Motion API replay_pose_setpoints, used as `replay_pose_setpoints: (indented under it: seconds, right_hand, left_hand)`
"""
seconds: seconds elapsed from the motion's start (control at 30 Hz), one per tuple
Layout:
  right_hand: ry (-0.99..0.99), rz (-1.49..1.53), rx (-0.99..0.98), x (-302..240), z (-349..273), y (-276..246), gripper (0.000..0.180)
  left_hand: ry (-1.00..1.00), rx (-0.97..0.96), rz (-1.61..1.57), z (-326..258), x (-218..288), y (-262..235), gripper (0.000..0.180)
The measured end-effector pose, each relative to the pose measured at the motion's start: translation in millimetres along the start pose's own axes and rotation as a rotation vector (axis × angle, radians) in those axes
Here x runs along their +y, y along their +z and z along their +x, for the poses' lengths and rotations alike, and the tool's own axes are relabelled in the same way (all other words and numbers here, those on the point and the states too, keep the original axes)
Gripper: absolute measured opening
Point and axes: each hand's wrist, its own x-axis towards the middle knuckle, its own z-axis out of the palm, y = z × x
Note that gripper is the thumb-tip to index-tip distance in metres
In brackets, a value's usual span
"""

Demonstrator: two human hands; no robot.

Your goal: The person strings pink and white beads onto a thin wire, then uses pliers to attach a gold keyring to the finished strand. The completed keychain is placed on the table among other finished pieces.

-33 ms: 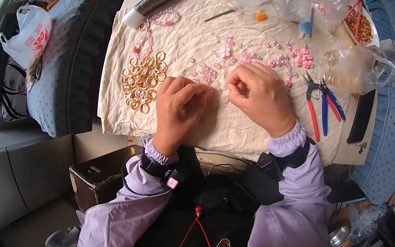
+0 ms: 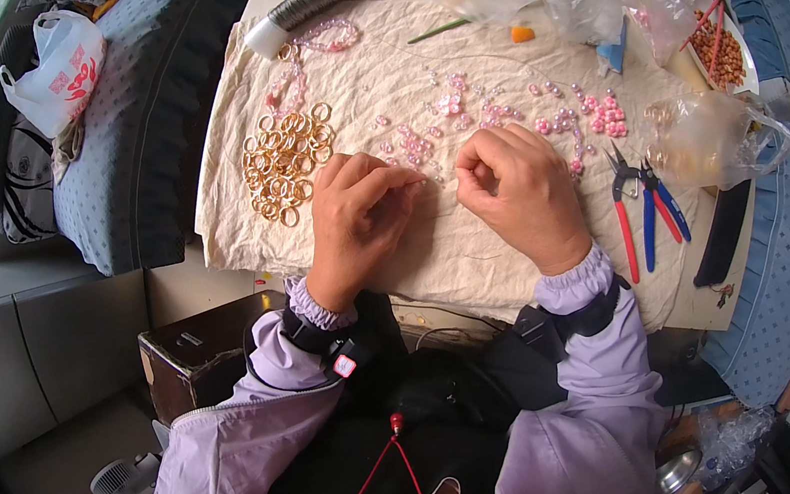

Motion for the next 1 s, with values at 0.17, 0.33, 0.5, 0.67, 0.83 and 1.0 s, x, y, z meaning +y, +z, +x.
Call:
replay_pose_setpoints:
  seconds: [0.17,0.33,0.5,0.67,0.83,1.0]
  right_hand:
    - [0.003,0.010,-0.011,-1.6,0.2,-1.5,0.015]
    - [-0.016,0.009,-0.042,-3.3,0.7,-3.8,0.015]
    - [-0.021,-0.005,-0.042,-3.1,0.9,-3.4,0.016]
    - [-0.050,-0.007,-0.044,-2.3,0.6,-3.5,0.013]
    - [-0.059,-0.007,-0.043,-2.3,0.3,-3.2,0.013]
    - [-0.049,-0.016,-0.051,-2.8,0.1,-3.6,0.013]
  left_hand:
    - [-0.007,0.001,-0.003,-0.8,-0.2,0.0,0.012]
    - [-0.003,0.005,0.005,-0.9,-1.0,0.9,0.012]
    - [0.003,0.000,0.007,-0.8,-0.2,0.9,0.014]
    - [0.010,-0.010,0.017,-0.5,0.5,0.8,0.014]
    - [0.006,-0.017,0.010,-0.5,0.6,0.0,0.014]
    - [0.015,-0.007,-0.005,0.0,0.8,-0.3,0.014]
